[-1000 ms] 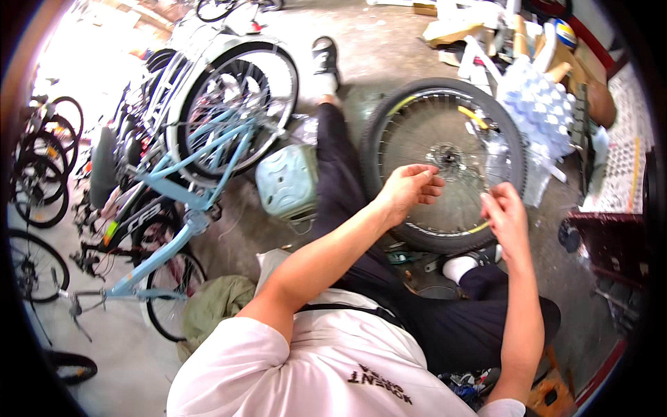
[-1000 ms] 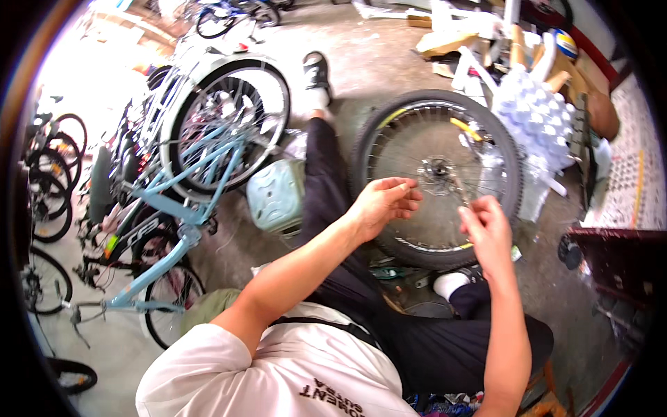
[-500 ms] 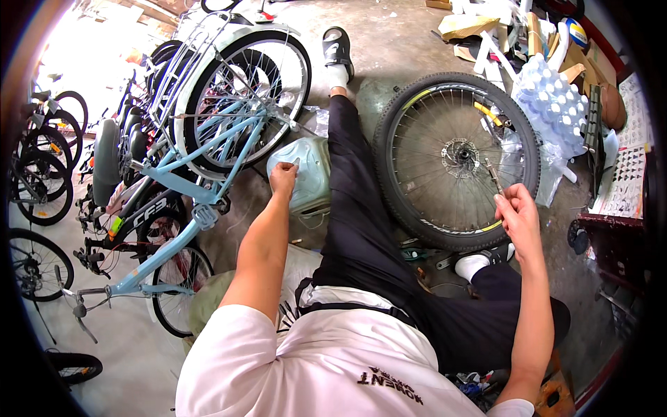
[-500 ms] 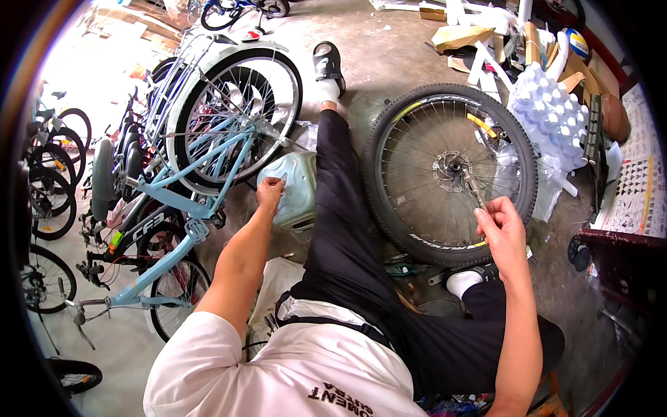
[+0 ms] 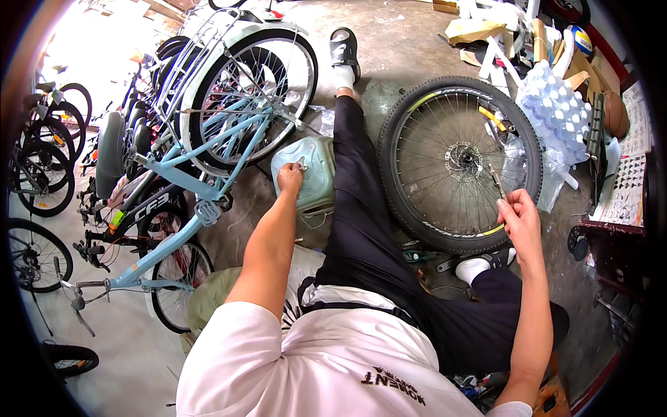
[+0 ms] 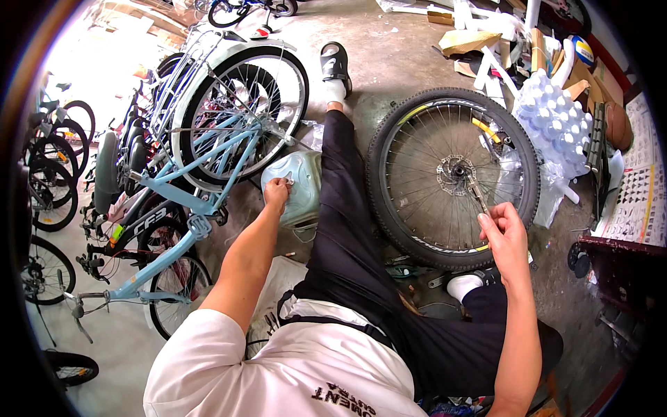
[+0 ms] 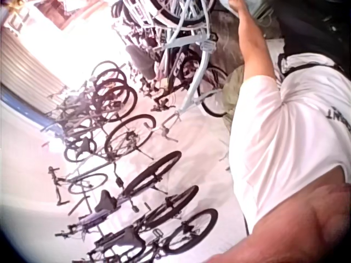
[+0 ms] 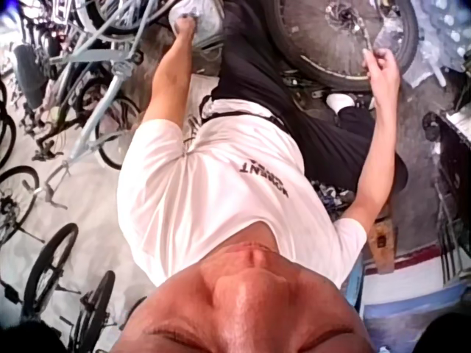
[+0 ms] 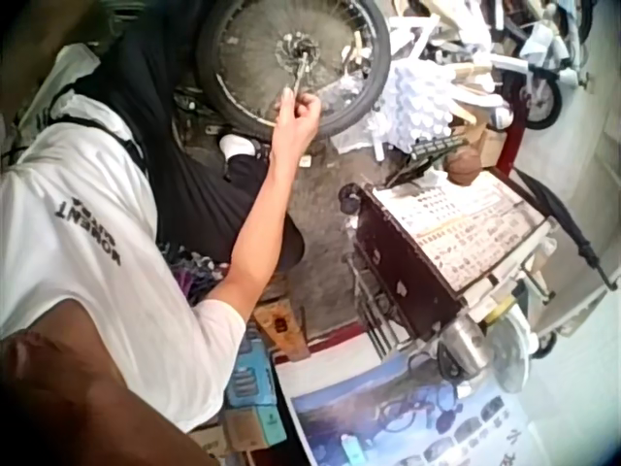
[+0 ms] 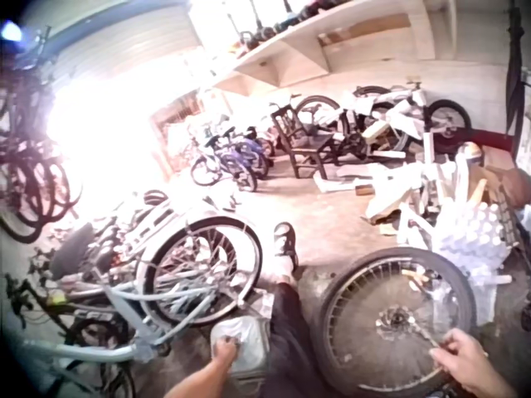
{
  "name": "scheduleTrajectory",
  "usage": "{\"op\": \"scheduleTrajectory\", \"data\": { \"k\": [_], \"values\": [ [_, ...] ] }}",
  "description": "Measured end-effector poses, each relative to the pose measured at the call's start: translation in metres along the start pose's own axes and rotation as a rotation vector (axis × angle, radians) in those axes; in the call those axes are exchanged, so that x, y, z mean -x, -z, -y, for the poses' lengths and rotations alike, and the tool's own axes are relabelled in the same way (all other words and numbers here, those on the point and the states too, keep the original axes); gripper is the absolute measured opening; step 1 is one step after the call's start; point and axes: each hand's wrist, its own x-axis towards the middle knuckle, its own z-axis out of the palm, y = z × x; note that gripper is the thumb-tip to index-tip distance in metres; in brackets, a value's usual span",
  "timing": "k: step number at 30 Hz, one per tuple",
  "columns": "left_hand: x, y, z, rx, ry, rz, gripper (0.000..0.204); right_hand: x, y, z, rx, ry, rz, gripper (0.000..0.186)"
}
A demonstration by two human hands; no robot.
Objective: The person holds a metal axle and a small circular part, aligning and sliding the part onto the axle by hand.
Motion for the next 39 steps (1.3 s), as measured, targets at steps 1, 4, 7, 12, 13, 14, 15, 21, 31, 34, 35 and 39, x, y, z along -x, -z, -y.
{"op": "scheduleTrajectory", "data": {
  "k": [1, 4, 7, 12, 13, 14, 15, 21, 31, 34, 35, 39],
  "values": [
    [-0.003, 0.006, 0.005, 0.046, 0.014, -0.004, 0.03, -0.001, -0.001, 0.002, -0.007, 0.006, 0.013, 0.016],
    [0.021, -0.011, -0.014, 0.11, -0.013, 0.041, 0.025, -0.001, 0.003, 0.0, 0.019, -0.01, -0.011, 0.016],
    [0.04, -0.007, -0.033, 0.126, 0.011, 0.03, 0.019, -0.002, 0.004, 0.0, 0.005, -0.001, 0.005, 0.016],
    [0.049, 0.001, -0.045, 0.039, -0.055, 0.071, 0.019, 0.0, 0.003, 0.002, 0.02, -0.01, -0.003, 0.016],
    [0.051, -0.001, -0.05, -0.027, -0.084, 0.096, 0.019, 0.001, 0.004, 0.002, 0.022, -0.014, -0.011, 0.016],
    [0.045, 0.004, -0.043, -0.033, -0.086, 0.085, 0.019, 0.0, 0.003, 0.003, 0.007, -0.01, 0.002, 0.016],
    [0.031, 0.015, -0.023, -0.053, -0.114, 0.007, 0.02, -0.001, -0.001, 0.005, -0.011, -0.001, 0.028, 0.016],
    [0.093, -0.008, -0.107, 0.301, -0.209, 0.016, 0.018, -0.003, -0.003, -0.002, 0.022, 0.056, 0.016, 0.018],
    [0.318, -0.058, -0.301, 0.949, -0.152, 1.236, 0.042, 0.002, -0.008, 0.005, -0.004, 0.007, 0.111, 0.021],
    [0.329, -0.069, -0.313, 1.131, 0.022, 1.381, 0.038, 0.002, -0.008, 0.003, 0.067, -0.043, 0.142, 0.025],
    [0.33, -0.073, -0.314, 1.163, 0.074, 1.415, 0.036, 0.002, -0.008, 0.003, 0.06, -0.037, 0.138, 0.025],
    [0.334, -0.083, -0.311, 1.167, 0.144, 1.388, 0.021, 0.004, -0.007, 0.002, 0.088, 0.018, 0.094, 0.027]
  ]
}}
